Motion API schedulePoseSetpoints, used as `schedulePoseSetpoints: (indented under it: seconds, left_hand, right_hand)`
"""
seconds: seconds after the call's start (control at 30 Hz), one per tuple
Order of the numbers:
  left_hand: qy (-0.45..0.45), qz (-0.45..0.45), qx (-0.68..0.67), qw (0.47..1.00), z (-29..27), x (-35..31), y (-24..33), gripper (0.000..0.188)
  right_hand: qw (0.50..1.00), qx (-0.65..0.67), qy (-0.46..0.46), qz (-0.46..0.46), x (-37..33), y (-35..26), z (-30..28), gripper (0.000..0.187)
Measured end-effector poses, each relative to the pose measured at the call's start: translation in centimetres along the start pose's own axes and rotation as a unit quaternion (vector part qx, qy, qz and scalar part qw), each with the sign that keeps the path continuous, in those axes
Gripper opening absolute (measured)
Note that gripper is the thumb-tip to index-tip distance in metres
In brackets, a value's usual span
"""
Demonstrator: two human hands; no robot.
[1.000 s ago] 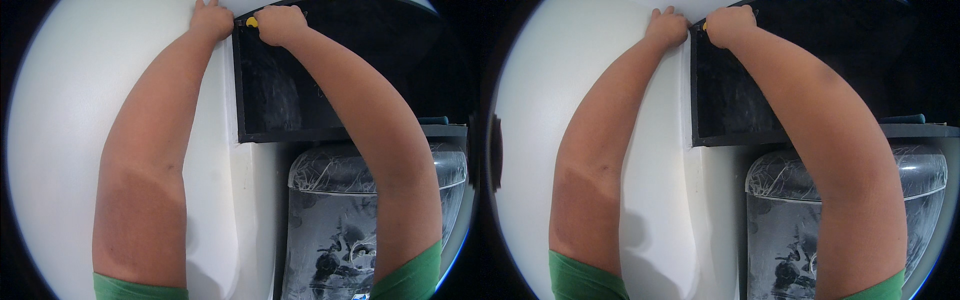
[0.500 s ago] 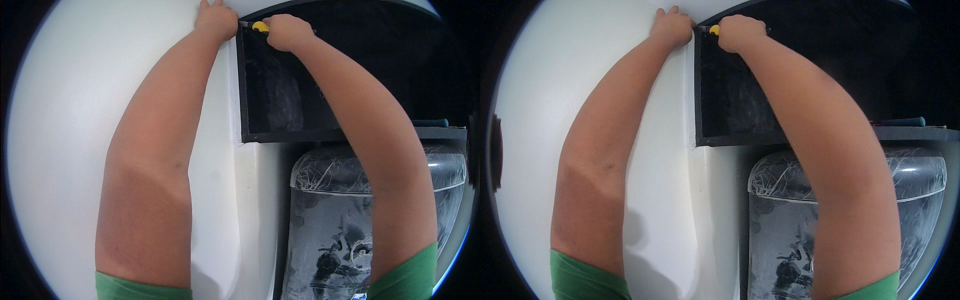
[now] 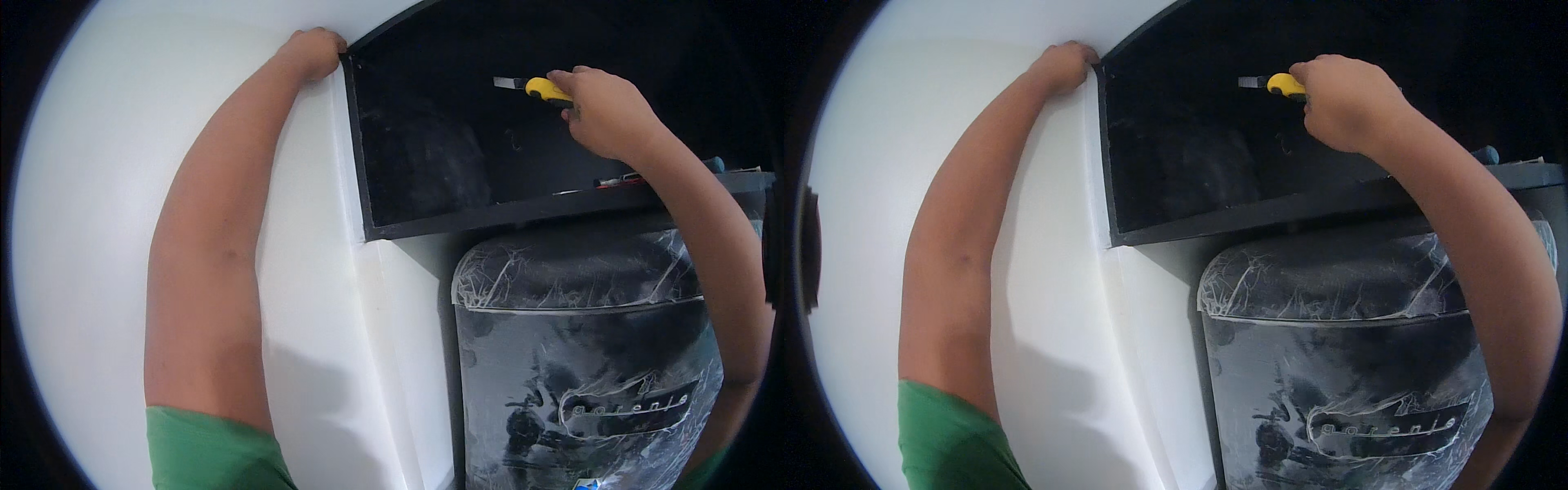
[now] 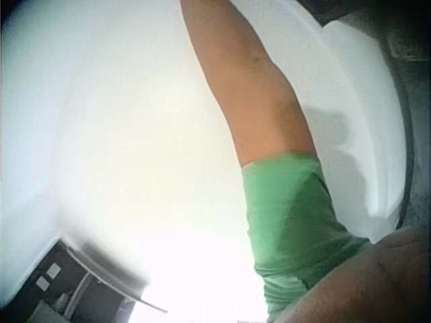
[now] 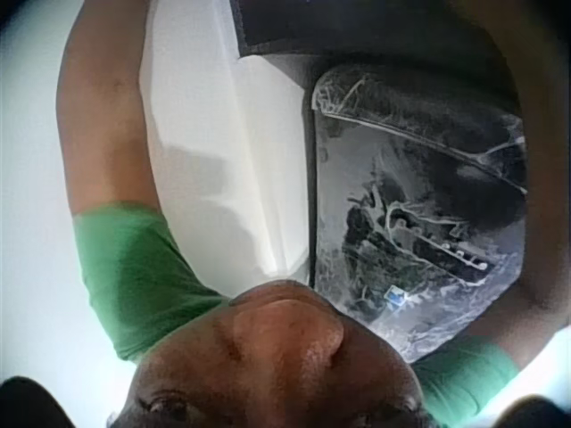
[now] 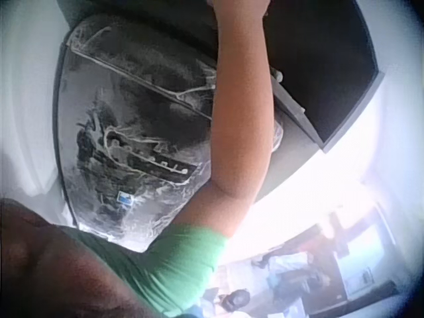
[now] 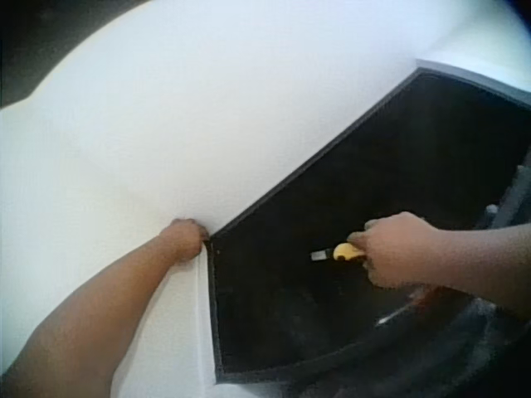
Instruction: The person uses a utility knife and a wrench to install a black wall cabinet above a plastic-wrapped washing machine. They cut along the cabinet's edge, adjust its position, and tighten a screw to secure it to the wall.
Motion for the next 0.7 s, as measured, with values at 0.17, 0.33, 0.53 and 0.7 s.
schedulePoseSetpoints:
  seconds: [0.17,0.33,0.53,0.7]
  left_hand:
    - [-0.033,-0.025,-0.056,0.998,-0.4,0.5,0.9,0.031]
    - [0.017,-0.094,-0.029,0.995,-0.1,0.4,2.5,0.03]
    - [0.01,-0.124,0.021,0.992,-0.8,0.5,3.4,0.029]
    - [0.003,-0.136,-0.012,0.991,-0.5,1.2,2.8,0.031]
  right_hand:
    - [0.998,0.053,0.02,-0.011,-0.1,0.2,1.0,0.044]
    - [0.996,0.063,0.063,-0.025,-0.4,-0.5,1.3,0.043]
    - [0.998,0.051,0.04,-0.01,-0.8,-0.1,1.1,0.044]
    - [0.998,0.069,0.014,0.008,-0.9,-0.3,1.2,0.045]
Point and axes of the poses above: each hand's wrist, its own x-axis towards the middle knuckle, its own z-axis out of the palm, y = z × x, the point moved 3 cm from there along x, towards the middle knuckle, and after that the axes turned 8 degrees about x, right-handed, at the moved point
